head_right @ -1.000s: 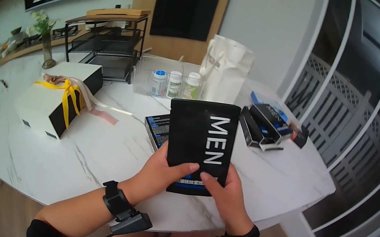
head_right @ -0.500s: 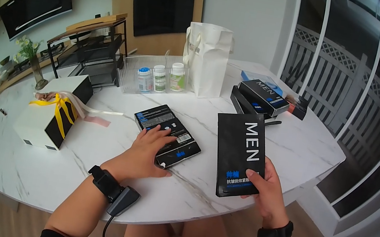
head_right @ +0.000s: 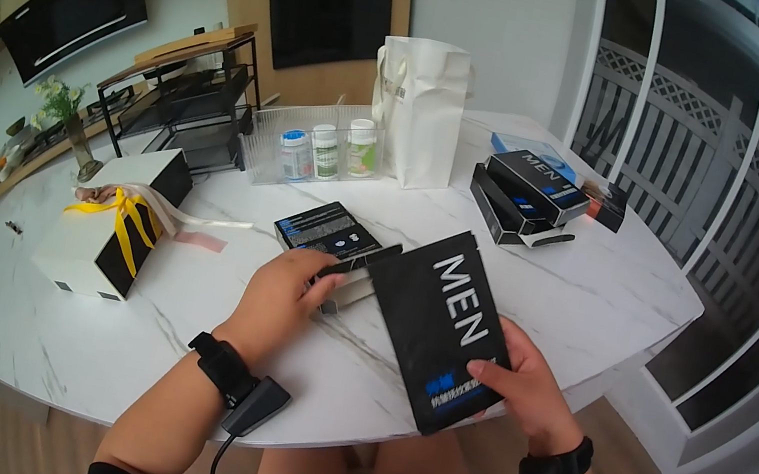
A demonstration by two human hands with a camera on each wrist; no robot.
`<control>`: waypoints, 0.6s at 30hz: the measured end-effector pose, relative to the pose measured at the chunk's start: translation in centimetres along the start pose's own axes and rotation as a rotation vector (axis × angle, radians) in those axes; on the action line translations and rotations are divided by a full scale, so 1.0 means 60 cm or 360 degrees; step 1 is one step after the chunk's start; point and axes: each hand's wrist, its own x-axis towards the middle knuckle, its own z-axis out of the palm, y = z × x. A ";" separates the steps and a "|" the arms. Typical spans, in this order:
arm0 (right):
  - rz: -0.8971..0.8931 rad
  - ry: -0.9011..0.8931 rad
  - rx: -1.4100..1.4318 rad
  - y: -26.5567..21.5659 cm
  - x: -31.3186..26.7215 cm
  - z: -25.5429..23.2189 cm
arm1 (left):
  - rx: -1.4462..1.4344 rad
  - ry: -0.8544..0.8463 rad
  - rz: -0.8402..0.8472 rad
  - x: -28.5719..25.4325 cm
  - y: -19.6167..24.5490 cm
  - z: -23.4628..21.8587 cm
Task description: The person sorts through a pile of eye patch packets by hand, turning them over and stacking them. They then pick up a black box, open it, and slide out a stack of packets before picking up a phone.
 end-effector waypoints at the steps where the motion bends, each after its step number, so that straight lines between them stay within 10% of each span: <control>1: 0.0001 -0.0013 -0.0006 0.001 0.000 0.002 | -0.0120 0.0143 -0.0077 0.000 0.002 -0.002; 11: 0.0189 -0.0869 -0.0302 -0.003 0.068 0.065 | -0.0994 0.0272 -0.0555 -0.001 -0.013 0.019; 18: 0.0526 -0.0800 -0.0364 -0.014 0.090 0.050 | -0.1093 0.0317 -0.0524 0.000 -0.035 0.025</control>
